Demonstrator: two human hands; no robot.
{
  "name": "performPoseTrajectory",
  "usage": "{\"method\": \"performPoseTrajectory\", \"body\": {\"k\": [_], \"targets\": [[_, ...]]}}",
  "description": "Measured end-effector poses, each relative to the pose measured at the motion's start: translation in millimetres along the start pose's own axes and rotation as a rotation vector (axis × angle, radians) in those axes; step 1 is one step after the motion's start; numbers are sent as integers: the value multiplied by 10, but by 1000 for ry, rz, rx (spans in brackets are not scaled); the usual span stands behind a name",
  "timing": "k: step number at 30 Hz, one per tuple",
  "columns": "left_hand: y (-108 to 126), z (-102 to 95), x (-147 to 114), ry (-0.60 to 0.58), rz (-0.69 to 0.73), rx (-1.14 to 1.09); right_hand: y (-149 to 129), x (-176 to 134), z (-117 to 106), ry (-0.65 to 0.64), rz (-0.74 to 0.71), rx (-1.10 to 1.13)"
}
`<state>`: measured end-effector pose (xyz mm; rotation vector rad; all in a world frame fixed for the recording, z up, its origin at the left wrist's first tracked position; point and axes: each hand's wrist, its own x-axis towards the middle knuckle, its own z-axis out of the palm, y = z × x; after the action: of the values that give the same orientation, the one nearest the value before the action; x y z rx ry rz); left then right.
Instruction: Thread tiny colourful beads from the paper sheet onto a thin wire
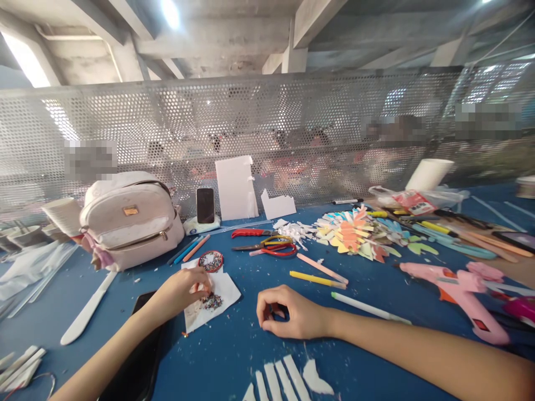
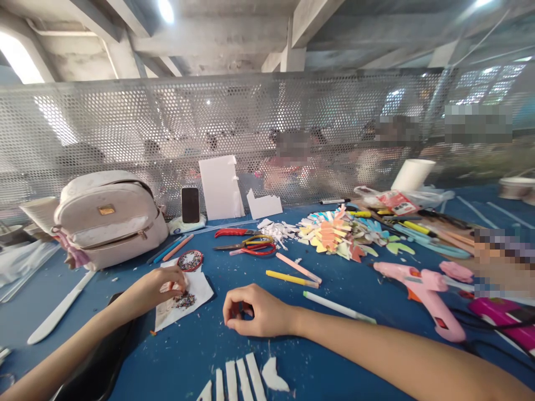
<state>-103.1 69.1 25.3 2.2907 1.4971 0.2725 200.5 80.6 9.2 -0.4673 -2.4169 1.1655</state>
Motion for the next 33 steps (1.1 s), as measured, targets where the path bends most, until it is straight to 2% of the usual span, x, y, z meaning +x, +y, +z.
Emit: {"method": "performPoseTrajectory", "body": {"k": [25, 33], "targets": [[4, 5, -2, 17, -7, -31, -3, 5, 3, 2, 10, 6], [77, -140, -52, -8, 73, -98, -10, 2, -1, -1, 12, -2]]}}
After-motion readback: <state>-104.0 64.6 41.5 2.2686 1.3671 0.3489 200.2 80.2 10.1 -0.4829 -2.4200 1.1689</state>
